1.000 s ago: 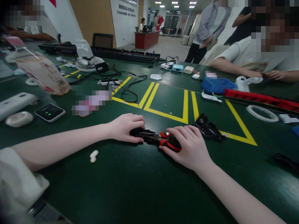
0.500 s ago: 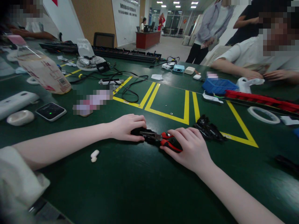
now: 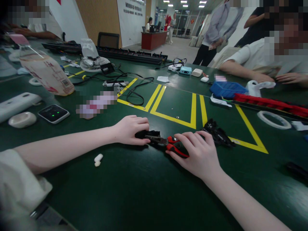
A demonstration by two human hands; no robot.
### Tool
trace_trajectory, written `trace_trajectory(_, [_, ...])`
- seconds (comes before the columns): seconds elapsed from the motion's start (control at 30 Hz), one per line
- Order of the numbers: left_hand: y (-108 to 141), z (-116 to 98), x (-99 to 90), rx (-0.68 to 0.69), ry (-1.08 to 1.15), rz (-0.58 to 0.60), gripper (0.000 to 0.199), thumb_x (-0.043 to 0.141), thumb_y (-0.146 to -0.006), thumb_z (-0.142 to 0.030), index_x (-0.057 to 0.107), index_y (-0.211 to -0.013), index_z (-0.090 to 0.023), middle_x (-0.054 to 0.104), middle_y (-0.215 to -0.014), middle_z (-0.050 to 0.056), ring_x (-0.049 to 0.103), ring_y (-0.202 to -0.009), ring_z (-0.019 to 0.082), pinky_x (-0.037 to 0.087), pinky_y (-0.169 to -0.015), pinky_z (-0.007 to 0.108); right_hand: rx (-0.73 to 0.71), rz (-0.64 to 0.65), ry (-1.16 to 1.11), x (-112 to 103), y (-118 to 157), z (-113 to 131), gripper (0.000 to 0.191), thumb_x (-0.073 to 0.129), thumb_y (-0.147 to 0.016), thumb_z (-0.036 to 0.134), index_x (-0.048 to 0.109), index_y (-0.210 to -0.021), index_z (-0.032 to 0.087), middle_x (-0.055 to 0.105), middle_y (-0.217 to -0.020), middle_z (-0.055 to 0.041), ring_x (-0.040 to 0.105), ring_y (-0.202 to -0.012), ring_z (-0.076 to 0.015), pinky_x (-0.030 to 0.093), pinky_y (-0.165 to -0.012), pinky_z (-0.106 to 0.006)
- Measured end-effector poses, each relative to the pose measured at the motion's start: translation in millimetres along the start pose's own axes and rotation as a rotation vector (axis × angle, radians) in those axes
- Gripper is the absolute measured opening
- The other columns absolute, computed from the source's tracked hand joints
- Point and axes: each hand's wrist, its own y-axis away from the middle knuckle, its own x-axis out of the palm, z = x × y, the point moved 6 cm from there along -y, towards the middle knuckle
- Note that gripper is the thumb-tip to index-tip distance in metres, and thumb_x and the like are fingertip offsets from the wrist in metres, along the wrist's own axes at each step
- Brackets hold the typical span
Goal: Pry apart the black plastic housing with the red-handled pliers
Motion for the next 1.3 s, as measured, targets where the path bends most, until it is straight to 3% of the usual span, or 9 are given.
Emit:
trace_trajectory(0.37, [0,1,-2.7,-0.017,-0.088,-0.032,0.048,0.05,-0.09,-0.064,0.058,-0.079,-0.018,0.062,-0.083,0.002,0.057,-0.073,0.017,0.034,-0.069,0.032,0.033,0.031,-0.046,5,1,-4,0.039,0.064,-0.086,0.047,0.059,-0.113,0.02,0.072,-0.1,-0.0104,0.067,-0.088,-0.0264,0.046,-0.081,-0.045])
trace_trajectory(0.5, [0,-1,-7.8,-0.01,-0.092,-0.089,0.052,0.058,-0.083,-0.067,0.057,-0.095,-0.017,0.063,-0.097,0.006,0.06,-0.087,0.022,0.037,-0.074,0.032,-0.002,0.01,-0.012,4,0,-2,0.039,0.065,-0.086,0.047,0.06,-0.11,0.017,0.072,-0.098,-0.0109,0.067,-0.086,-0.0255,0.046,-0.08,-0.044])
trace_trajectory(0.67, [-1,2,-5.8,-0.04,0.007,-0.056,0.056,0.062,-0.082,-0.066,0.056,-0.106,-0.016,0.064,-0.108,0.009,0.061,-0.098,0.025,0.043,-0.083,0.035,-0.007,0.015,-0.018,5,0,-1,0.039,0.065,-0.086,0.047,0.06,-0.11,0.016,0.072,-0.098,-0.0106,0.067,-0.086,-0.025,0.047,-0.08,-0.043])
trace_trajectory(0.77, [-1,0,-4.2,0.057,0.106,-0.034,0.064,0.062,-0.086,-0.06,0.049,-0.131,-0.016,0.055,-0.137,0.014,0.054,-0.123,0.028,0.043,-0.098,0.038,-0.008,0.013,-0.018,5,0,-1,0.039,0.065,-0.086,0.047,0.06,-0.11,0.016,0.071,-0.098,-0.0106,0.067,-0.085,-0.0247,0.047,-0.08,-0.043])
trace_trajectory(0.87, [-1,-5,2.0,0.181,0.173,0.075,0.059,0.056,-0.094,-0.05,0.041,-0.143,-0.022,0.042,-0.155,0.01,0.043,-0.139,0.027,0.037,-0.11,0.042,-0.003,0.013,-0.019,5,0,-2,0.04,0.065,-0.086,0.048,0.059,-0.11,0.016,0.071,-0.098,-0.0105,0.067,-0.086,-0.0246,0.047,-0.081,-0.043])
trace_trajectory(1.03, [-3,1,5.7,0.135,0.232,0.157,0.058,0.056,-0.093,-0.055,0.049,-0.138,-0.02,0.05,-0.147,0.01,0.051,-0.13,0.027,0.04,-0.104,0.041,-0.003,0.014,-0.033,4,-1,-2,0.04,0.064,-0.087,0.048,0.06,-0.11,0.016,0.071,-0.098,-0.0104,0.067,-0.086,-0.0242,0.047,-0.081,-0.043])
trace_trajectory(1.3, [-2,7,5.7,0.128,0.251,0.135,0.064,0.061,-0.088,-0.061,0.051,-0.135,-0.019,0.055,-0.137,0.011,0.054,-0.121,0.027,0.04,-0.101,0.04,-0.027,-0.009,0.007,1,-1,1,0.04,0.064,-0.087,0.046,0.06,-0.11,0.014,0.071,-0.098,-0.0118,0.067,-0.086,-0.0251,0.047,-0.08,-0.044])
